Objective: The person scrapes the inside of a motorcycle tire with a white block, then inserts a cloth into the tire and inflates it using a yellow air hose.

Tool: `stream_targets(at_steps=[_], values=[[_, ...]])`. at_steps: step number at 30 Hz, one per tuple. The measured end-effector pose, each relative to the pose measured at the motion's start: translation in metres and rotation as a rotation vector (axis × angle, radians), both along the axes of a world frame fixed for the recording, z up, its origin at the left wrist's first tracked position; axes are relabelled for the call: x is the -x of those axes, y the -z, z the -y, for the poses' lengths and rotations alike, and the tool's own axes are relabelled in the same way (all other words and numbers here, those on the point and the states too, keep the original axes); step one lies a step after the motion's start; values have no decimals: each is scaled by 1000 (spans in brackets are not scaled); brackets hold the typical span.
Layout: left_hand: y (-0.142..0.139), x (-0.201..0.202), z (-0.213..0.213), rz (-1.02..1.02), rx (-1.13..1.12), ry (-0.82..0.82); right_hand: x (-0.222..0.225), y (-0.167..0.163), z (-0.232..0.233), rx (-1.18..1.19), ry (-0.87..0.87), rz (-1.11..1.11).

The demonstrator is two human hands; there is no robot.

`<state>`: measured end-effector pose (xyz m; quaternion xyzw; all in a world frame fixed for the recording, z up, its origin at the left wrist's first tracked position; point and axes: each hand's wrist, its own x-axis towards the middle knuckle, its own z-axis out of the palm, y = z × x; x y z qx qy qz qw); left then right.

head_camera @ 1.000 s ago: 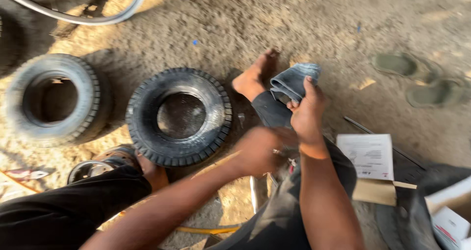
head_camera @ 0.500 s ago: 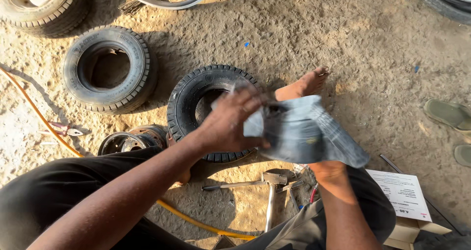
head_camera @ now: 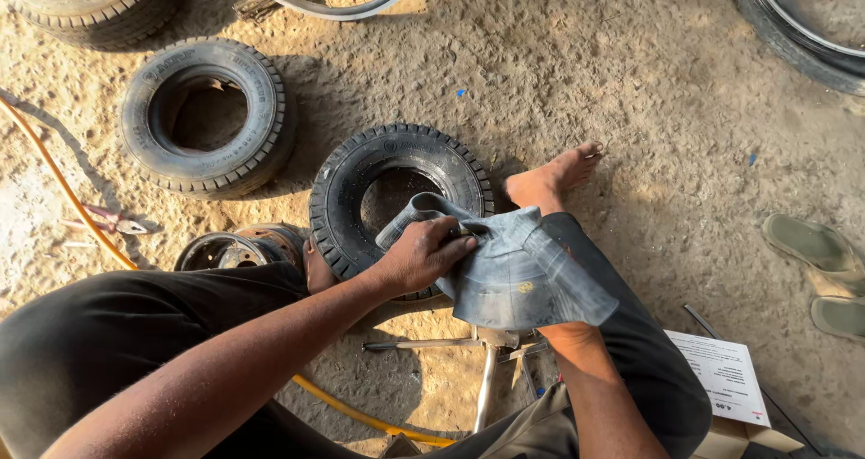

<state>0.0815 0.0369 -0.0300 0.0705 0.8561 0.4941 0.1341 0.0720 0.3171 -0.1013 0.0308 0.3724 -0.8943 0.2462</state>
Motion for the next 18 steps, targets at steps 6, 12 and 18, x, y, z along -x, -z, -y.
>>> stream_targets(at_steps=[6, 12, 18], values=[[-22, 1, 0, -82, 48, -63, -4, 10, -3, -56, -11, -38], [-78, 24, 42, -308, 396, -128, 30, -24, -30, -621, 12, -518], [-117, 6, 70, -293, 768, 152, 33, -58, 2, -1380, 274, -688]])
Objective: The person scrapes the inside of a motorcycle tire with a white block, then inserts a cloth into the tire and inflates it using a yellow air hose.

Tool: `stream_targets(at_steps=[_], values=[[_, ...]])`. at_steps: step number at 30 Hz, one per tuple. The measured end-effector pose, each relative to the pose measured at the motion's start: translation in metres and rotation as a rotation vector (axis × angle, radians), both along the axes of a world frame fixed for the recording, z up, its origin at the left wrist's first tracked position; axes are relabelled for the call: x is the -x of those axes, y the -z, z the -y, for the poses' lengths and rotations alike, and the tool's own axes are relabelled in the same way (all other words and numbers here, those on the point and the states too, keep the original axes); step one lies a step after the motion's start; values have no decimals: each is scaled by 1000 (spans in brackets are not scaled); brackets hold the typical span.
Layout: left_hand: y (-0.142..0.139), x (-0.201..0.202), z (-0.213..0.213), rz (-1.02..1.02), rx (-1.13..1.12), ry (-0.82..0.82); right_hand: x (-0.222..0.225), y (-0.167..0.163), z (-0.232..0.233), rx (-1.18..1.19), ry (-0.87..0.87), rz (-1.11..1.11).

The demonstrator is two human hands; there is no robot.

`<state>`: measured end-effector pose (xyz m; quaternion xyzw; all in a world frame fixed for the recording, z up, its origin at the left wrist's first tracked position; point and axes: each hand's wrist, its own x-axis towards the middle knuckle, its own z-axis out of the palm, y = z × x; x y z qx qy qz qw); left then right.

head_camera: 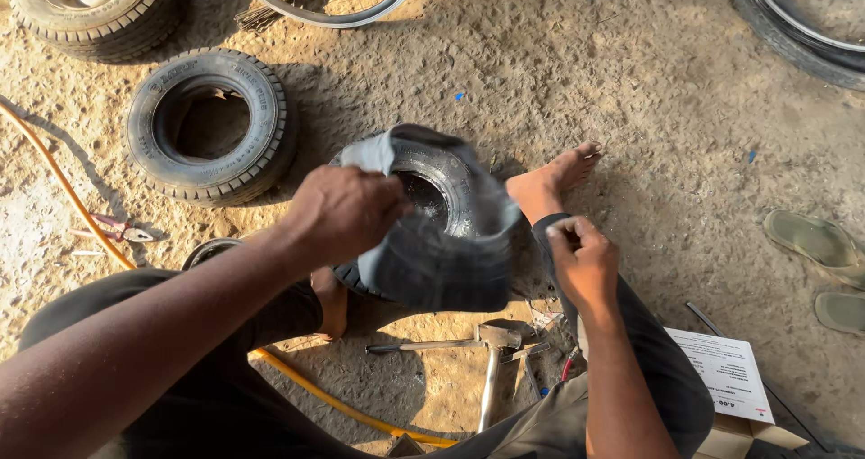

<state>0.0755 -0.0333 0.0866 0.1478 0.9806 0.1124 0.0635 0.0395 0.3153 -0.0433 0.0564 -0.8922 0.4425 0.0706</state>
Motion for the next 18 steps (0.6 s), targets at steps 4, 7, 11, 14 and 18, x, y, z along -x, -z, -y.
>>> stream_targets(at_steps=[4, 7, 11, 14, 18], values=[[19, -10, -17, 122, 15, 99, -16, -13, 53, 101, -246, 146], [37, -9, -25, 204, 149, 118, -37, -21, 94, 28, -636, -9], [39, -11, -15, 47, -17, 114, -54, -37, 126, 58, -666, 147], [30, -10, -11, 51, -73, 90, -52, -44, 135, 228, -722, -30], [18, -10, -14, 267, -46, 159, -47, -41, 134, 695, -760, 402]])
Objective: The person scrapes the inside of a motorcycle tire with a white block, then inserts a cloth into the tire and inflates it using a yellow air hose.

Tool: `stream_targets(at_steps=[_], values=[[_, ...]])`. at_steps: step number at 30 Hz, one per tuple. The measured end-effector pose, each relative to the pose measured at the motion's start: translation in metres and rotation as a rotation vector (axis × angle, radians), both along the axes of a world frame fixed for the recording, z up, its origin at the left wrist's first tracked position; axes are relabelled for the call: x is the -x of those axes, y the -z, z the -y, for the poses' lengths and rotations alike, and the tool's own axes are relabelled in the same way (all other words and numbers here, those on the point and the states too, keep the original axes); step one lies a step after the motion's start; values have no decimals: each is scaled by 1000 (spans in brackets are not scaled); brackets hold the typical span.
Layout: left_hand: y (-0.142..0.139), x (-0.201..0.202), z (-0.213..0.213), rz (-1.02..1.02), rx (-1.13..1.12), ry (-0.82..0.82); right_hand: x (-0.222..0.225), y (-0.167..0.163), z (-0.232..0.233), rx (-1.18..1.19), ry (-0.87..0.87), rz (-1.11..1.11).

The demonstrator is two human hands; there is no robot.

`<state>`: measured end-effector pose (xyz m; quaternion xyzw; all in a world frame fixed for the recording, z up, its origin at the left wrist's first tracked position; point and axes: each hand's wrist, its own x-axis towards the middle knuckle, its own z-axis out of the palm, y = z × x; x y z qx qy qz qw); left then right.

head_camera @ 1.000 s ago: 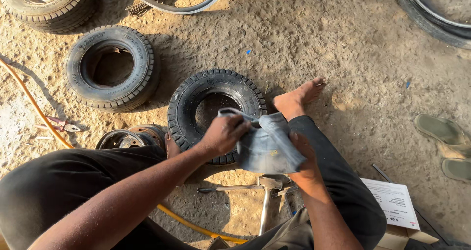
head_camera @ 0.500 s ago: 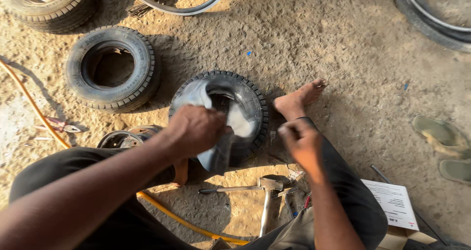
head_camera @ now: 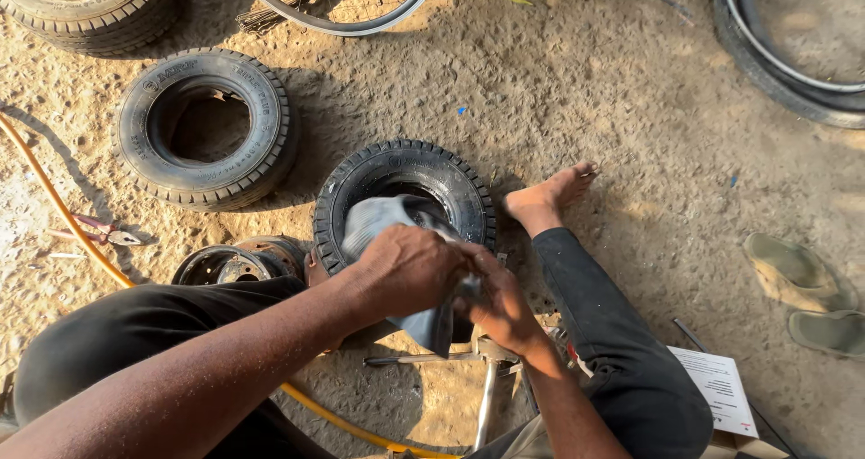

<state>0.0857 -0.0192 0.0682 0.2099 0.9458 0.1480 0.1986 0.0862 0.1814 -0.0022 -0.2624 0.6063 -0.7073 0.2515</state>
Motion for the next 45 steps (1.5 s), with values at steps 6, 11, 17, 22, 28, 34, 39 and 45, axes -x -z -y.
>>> stream_targets(at_steps=[6, 11, 17, 22, 28, 34, 39, 45], values=[[-22, -1, 7, -292, -423, -111, -4, 19, 8, 15, 150, -44], [-39, 10, 16, -224, -210, -257, -1, 21, 22, 29, 718, 398], [-17, 7, 11, 439, -304, -318, 3, -16, -25, 406, 748, 548], [6, 1, -13, 625, -659, -386, -1, -9, -8, 581, 713, 354], [-7, 18, -13, 88, -771, -422, 16, 19, -28, 281, 451, 262], [-21, 7, -23, -381, -559, -235, 23, 31, -44, -220, 339, 216], [-22, -2, -22, -347, -485, -233, 5, 34, -26, 82, 179, 896], [-17, -10, -13, -327, -470, -241, -5, 41, 6, -32, 160, 855]])
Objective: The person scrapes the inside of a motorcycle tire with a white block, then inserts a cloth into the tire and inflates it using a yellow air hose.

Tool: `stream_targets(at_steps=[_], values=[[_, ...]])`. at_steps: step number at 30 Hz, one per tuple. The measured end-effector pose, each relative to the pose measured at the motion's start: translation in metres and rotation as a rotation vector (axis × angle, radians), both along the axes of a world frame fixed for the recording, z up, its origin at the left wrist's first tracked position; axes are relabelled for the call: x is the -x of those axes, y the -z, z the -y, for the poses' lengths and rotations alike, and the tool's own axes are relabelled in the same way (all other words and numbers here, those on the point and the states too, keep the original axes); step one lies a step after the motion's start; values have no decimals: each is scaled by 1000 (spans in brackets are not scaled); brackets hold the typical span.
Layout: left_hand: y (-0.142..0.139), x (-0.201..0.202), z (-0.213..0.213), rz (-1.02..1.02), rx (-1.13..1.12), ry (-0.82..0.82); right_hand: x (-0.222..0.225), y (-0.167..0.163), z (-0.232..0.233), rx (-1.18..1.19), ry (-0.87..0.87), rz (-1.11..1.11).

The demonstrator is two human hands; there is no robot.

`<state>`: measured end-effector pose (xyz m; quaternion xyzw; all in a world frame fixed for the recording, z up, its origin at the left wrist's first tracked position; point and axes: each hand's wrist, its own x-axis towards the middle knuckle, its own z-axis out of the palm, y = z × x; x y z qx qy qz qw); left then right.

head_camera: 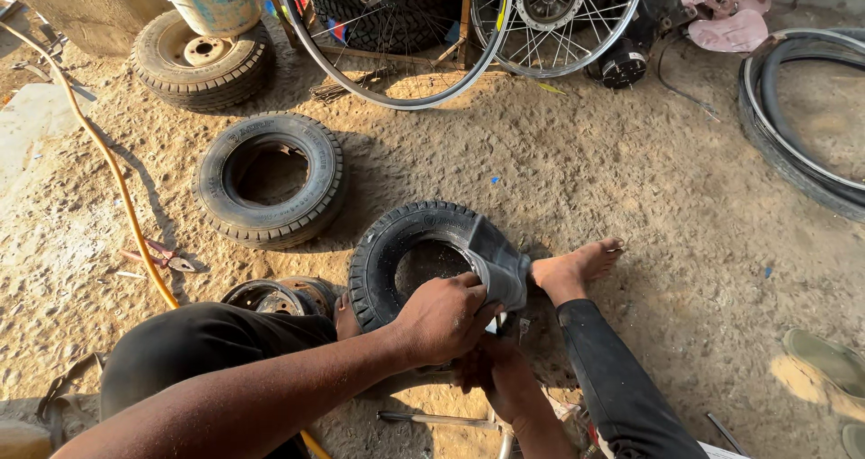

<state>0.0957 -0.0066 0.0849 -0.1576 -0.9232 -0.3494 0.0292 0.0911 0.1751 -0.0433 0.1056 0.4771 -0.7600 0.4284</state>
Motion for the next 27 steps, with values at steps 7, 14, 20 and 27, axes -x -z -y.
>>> stream_targets(at_steps=[7, 14, 20, 27], values=[[6, -3, 8, 80, -30, -35, 7, 4, -14, 102, 55, 48], [9, -1, 4, 100, 8, -12, 20, 10, -14, -1021, -124, -1435], [9, 5, 8, 144, -229, -147, 13, -22, -18, -667, 7, -765], [11, 3, 3, 254, -219, -178, 5, -34, -15, -853, 175, -1096]])
